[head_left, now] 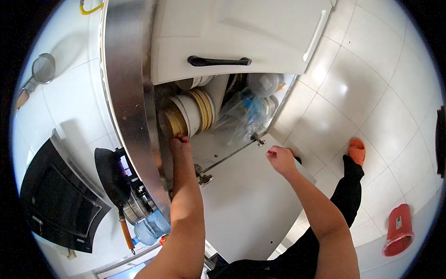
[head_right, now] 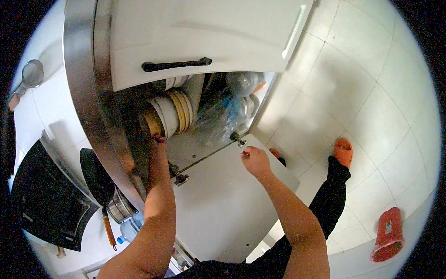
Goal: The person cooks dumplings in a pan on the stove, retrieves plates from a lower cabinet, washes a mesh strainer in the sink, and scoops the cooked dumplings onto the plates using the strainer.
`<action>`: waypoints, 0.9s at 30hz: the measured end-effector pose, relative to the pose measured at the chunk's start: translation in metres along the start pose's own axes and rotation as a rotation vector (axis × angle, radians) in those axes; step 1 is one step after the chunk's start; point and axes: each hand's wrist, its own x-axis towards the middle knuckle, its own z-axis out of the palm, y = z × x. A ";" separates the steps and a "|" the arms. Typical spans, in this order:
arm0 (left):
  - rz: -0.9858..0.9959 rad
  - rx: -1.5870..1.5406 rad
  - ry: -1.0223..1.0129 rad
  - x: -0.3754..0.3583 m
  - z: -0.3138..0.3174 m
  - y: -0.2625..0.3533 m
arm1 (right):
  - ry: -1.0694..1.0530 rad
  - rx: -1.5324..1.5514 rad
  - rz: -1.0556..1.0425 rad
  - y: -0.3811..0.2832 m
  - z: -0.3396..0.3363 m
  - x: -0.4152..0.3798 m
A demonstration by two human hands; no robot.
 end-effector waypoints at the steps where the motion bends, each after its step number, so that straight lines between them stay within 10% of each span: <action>1: -0.030 0.081 -0.062 -0.014 -0.002 0.000 | 0.012 -0.021 -0.006 -0.001 0.000 0.000; 7: -0.141 0.386 -0.513 -0.102 0.078 -0.037 | 0.017 0.000 -0.034 0.001 0.001 -0.002; 16: -0.383 0.385 -0.627 -0.055 0.157 -0.076 | 0.004 -0.016 -0.003 -0.005 0.003 -0.006; 27: -0.085 0.371 -0.451 -0.125 0.110 -0.055 | 0.007 0.012 -0.017 -0.003 0.006 -0.005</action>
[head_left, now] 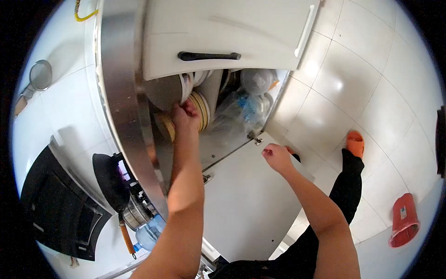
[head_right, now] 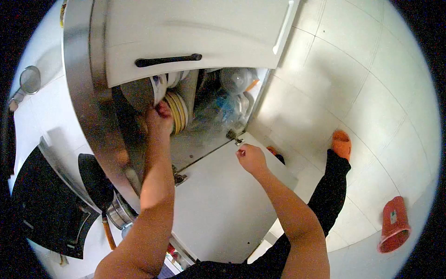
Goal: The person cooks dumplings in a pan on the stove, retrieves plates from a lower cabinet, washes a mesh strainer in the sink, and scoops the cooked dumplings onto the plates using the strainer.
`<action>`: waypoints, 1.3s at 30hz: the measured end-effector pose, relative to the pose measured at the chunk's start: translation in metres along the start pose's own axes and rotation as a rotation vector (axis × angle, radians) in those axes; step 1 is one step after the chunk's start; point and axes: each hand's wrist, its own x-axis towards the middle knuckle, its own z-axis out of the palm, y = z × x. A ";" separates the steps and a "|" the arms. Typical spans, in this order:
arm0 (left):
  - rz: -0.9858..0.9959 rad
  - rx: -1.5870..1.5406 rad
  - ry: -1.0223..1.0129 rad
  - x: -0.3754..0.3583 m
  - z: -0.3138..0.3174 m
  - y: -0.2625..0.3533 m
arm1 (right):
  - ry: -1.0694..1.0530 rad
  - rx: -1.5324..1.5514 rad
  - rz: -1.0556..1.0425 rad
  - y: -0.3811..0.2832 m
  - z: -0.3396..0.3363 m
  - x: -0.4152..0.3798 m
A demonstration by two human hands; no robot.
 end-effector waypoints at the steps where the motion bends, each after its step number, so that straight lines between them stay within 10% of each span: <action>1: 0.016 0.010 -0.025 -0.016 -0.008 -0.004 | -0.007 0.000 0.021 0.002 0.001 -0.001; 12: -0.464 0.207 0.118 -0.229 -0.062 -0.057 | 0.140 0.102 0.181 0.038 -0.057 -0.078; 23: -0.633 0.201 -0.246 -0.412 -0.113 0.066 | 0.277 0.135 0.253 -0.197 -0.222 -0.239; 29: -0.466 -0.019 -0.157 -0.422 -0.147 0.152 | 0.226 0.027 0.077 -0.322 -0.254 -0.248; 39: -0.158 -0.021 0.119 -0.232 -0.167 0.181 | -0.023 -0.175 -0.071 -0.466 -0.132 -0.204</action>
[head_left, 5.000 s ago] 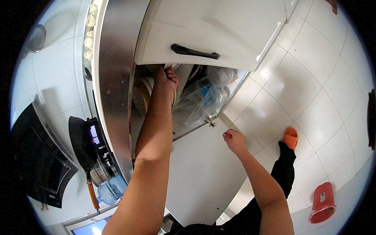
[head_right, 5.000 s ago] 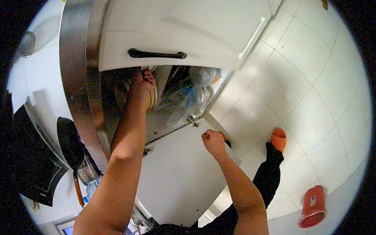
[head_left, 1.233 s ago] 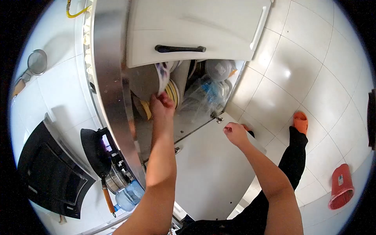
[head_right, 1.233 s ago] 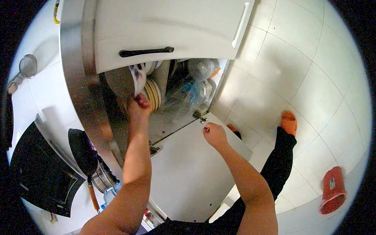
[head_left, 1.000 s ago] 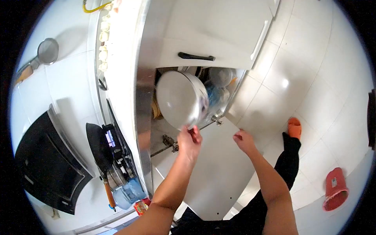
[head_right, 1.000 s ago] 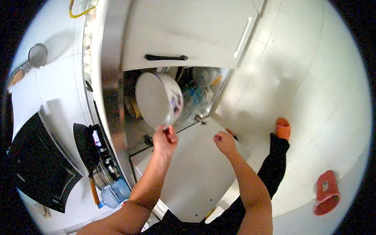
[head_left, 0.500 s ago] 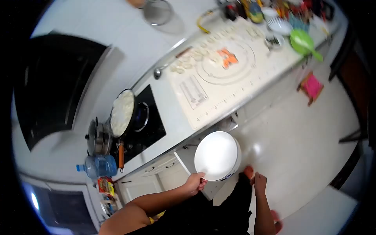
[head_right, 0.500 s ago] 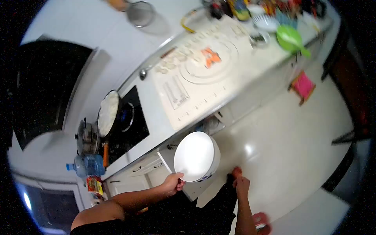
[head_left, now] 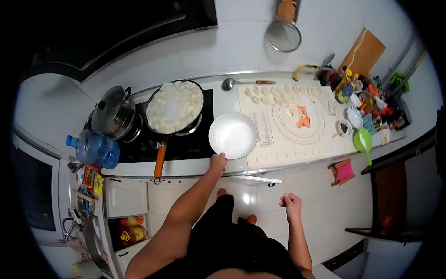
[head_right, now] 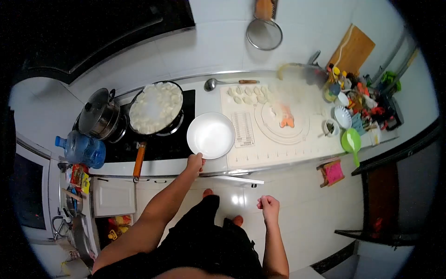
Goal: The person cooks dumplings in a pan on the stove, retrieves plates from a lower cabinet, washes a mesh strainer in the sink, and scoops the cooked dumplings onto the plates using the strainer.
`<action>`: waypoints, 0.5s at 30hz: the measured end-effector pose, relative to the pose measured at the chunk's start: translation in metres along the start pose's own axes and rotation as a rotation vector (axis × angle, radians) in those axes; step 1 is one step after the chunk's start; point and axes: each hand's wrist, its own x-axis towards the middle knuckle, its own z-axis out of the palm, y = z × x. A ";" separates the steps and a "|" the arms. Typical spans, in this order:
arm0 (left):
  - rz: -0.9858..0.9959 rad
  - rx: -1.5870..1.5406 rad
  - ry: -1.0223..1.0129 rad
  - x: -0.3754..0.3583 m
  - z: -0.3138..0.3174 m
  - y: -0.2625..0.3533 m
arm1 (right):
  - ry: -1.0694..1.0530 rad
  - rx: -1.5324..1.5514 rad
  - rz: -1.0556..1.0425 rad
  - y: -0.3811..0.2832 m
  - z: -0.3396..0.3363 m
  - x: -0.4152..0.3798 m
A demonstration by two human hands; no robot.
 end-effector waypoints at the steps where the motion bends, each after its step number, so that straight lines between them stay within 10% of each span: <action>1: -0.003 0.035 -0.020 0.011 -0.001 0.009 | 0.004 -0.012 -0.019 -0.015 0.015 0.017; 15: -0.129 0.091 0.061 0.084 0.030 0.037 | -0.037 -0.522 -0.393 -0.182 0.084 0.264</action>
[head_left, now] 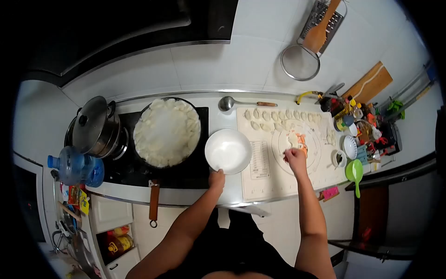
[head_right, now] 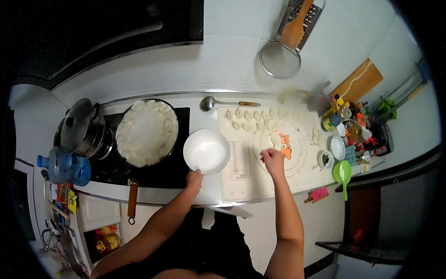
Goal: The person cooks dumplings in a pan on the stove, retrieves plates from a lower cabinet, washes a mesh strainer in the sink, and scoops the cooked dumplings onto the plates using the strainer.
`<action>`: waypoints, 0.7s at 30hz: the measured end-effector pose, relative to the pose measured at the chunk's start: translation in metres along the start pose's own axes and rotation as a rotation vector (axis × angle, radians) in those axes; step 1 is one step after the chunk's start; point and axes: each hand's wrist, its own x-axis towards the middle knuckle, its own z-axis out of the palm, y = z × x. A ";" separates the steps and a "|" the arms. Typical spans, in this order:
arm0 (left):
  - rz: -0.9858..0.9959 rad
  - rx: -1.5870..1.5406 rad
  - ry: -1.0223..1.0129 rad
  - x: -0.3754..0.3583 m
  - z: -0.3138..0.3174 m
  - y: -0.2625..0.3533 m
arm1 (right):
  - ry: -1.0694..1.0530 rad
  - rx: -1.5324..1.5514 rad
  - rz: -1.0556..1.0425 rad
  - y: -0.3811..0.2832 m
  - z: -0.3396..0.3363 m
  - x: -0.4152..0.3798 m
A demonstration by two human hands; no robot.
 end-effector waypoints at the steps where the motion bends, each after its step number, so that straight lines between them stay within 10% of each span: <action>1: 0.003 -0.043 -0.019 -0.015 -0.004 0.009 | 0.017 -0.106 -0.079 0.005 0.003 0.036; 10: -0.096 -0.147 -0.226 -0.053 -0.026 -0.011 | -0.234 -0.812 -0.444 0.026 0.088 0.299; 21: -0.213 0.021 -0.123 -0.171 -0.068 0.001 | -0.272 -0.806 -0.651 0.058 0.140 0.351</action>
